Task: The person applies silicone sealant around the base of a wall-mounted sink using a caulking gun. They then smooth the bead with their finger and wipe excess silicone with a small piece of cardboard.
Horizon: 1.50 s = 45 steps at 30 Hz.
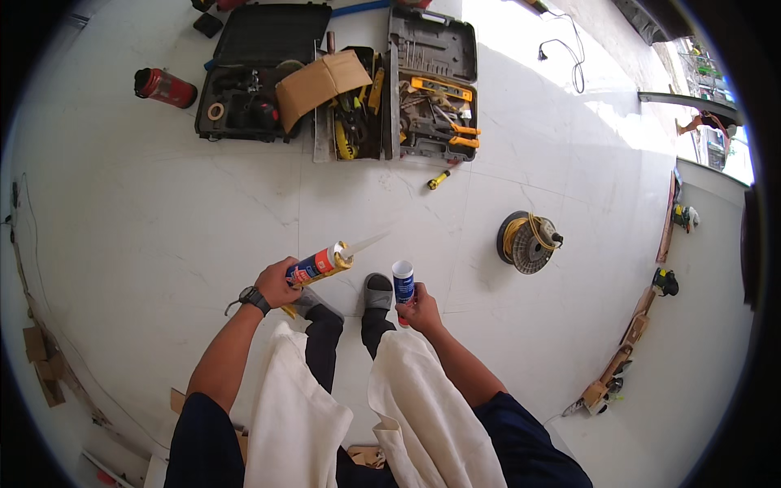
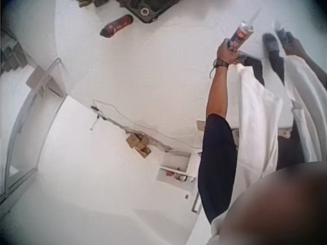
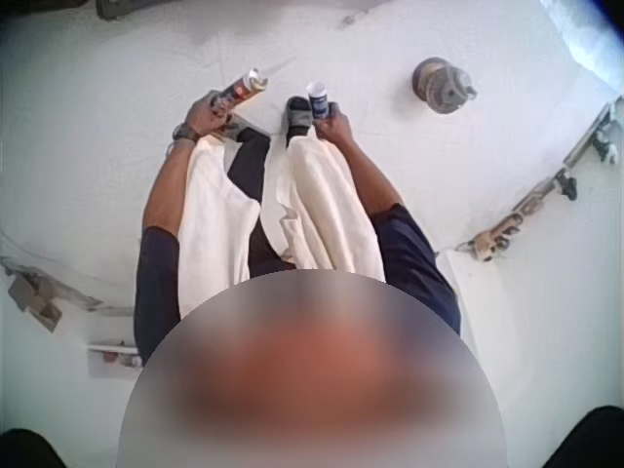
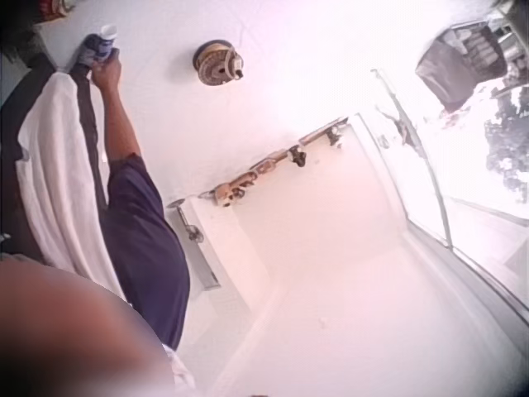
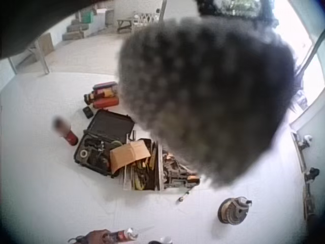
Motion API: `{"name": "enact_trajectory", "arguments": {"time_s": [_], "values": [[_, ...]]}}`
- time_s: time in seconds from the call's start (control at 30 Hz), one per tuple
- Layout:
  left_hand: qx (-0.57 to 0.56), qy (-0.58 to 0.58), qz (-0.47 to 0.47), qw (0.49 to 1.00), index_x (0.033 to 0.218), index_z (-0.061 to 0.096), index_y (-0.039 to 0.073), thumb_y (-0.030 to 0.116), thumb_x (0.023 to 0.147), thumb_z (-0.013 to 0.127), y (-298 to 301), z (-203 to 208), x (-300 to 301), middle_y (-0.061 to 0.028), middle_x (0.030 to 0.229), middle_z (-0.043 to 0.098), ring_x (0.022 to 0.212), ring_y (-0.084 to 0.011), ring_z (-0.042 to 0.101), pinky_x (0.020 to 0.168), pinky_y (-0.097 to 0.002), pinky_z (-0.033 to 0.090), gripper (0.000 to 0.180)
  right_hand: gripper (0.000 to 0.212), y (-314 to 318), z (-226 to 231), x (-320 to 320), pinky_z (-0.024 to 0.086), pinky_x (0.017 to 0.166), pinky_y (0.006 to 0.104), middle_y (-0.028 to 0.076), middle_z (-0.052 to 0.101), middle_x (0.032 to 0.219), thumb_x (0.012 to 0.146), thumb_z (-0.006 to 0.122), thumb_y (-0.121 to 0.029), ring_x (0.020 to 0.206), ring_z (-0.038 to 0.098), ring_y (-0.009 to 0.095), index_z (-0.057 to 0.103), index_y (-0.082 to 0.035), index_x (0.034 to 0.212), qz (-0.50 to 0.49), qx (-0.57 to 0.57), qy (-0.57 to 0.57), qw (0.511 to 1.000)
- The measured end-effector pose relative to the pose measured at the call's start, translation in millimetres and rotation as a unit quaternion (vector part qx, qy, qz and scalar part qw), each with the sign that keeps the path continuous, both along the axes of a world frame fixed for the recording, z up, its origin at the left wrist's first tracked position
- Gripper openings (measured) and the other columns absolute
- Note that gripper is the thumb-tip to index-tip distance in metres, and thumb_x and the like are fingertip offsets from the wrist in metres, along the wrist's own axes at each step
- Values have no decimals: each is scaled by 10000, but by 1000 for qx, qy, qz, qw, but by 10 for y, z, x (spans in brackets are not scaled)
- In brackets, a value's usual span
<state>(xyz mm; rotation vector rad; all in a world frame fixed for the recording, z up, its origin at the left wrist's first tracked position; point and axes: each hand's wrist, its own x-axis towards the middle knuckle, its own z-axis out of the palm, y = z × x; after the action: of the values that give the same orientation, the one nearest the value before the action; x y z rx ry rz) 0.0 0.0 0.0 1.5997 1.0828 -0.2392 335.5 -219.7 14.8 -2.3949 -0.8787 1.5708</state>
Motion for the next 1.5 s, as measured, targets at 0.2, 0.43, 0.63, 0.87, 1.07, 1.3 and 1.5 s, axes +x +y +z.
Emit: {"name": "enact_trajectory", "arguments": {"time_s": [0.2, 0.43, 0.63, 0.87, 1.07, 1.3, 1.5], "values": [[-3, -13, 225, 974, 1078, 679, 19, 308, 734, 874, -61, 2309, -999, -126, 953, 756, 872, -237, 735, 823, -362, 580, 490, 697, 1638, 1435, -935, 553, 896, 405, 203, 725, 1059, 929, 713, -435, 1001, 722, 306, 473, -28, 1442, 53, 148, 186, 970], [72, -230, 508, 827, 1139, 630, 13, 76, 728, 839, -510, 4508, -2084, -146, 1202, 689, 940, -251, 743, 820, -383, 609, 465, 724, 2932, 4020, -2849, 540, 929, 412, 211, 692, 1171, 871, 784, -281, 1057, 702, 325, 437, -118, 1485, 350, 261, 296, 850], [234, -492, 515, 662, 1283, 536, 32, 54, 752, 779, -1094, 5343, -3150, -146, 1591, 361, 1451, -328, 396, 1021, -593, 556, 584, 622, 2885, 5444, -4745, 547, 922, 384, 153, 680, 1188, 872, 804, -200, 1062, 683, 246, 485, -40, 1382, 474, 319, 422, 704], [369, -491, 622, 485, 1382, 559, 46, 35, 737, 783, -1525, 5256, -3696, -79, 1358, 600, 1268, -242, 581, 1078, -451, 497, 683, 458, 2737, 5781, -6351, 538, 996, 377, 157, 708, 1256, 1034, 620, -280, 1158, 673, 231, 577, -48, 1427, 680, 259, 440, 527], [436, -292, 735, 429, 1424, 538, 28, 75, 748, 846, -1705, 5524, -3917, -96, 1383, 609, 1259, -228, 599, 1093, -404, 473, 744, 542, 2753, 5778, -7078, 363, 1168, 419, 158, 608, 1421, 1066, 514, -437, 1401, 485, 279, 538, -83, 1476, 757, 126, 446, 461], [464, -23, 848, 256, 1242, 663, 57, 178, 694, 894, -2518, 4807, -4261, -109, 1261, 506, 1194, -262, 542, 1058, -413, 456, 607, 548, 3294, 5187, -8321, 549, 874, 340, 159, 717, 1114, 1012, 602, -471, 992, 712, 211, 656, 17, 1255, 831, 119, 335, 427], [286, 115, 939, 155, 1133, 729, 51, 205, 645, 894, -3588, 4299, -4106, -147, 1186, 486, 1102, -312, 544, 999, -422, 483, 537, 551, 3410, 4804, -9545, 555, 742, 339, 124, 711, 703, 943, 677, -510, 736, 704, 197, 748, 29, 851, 886, 139, 168, 410]]}}
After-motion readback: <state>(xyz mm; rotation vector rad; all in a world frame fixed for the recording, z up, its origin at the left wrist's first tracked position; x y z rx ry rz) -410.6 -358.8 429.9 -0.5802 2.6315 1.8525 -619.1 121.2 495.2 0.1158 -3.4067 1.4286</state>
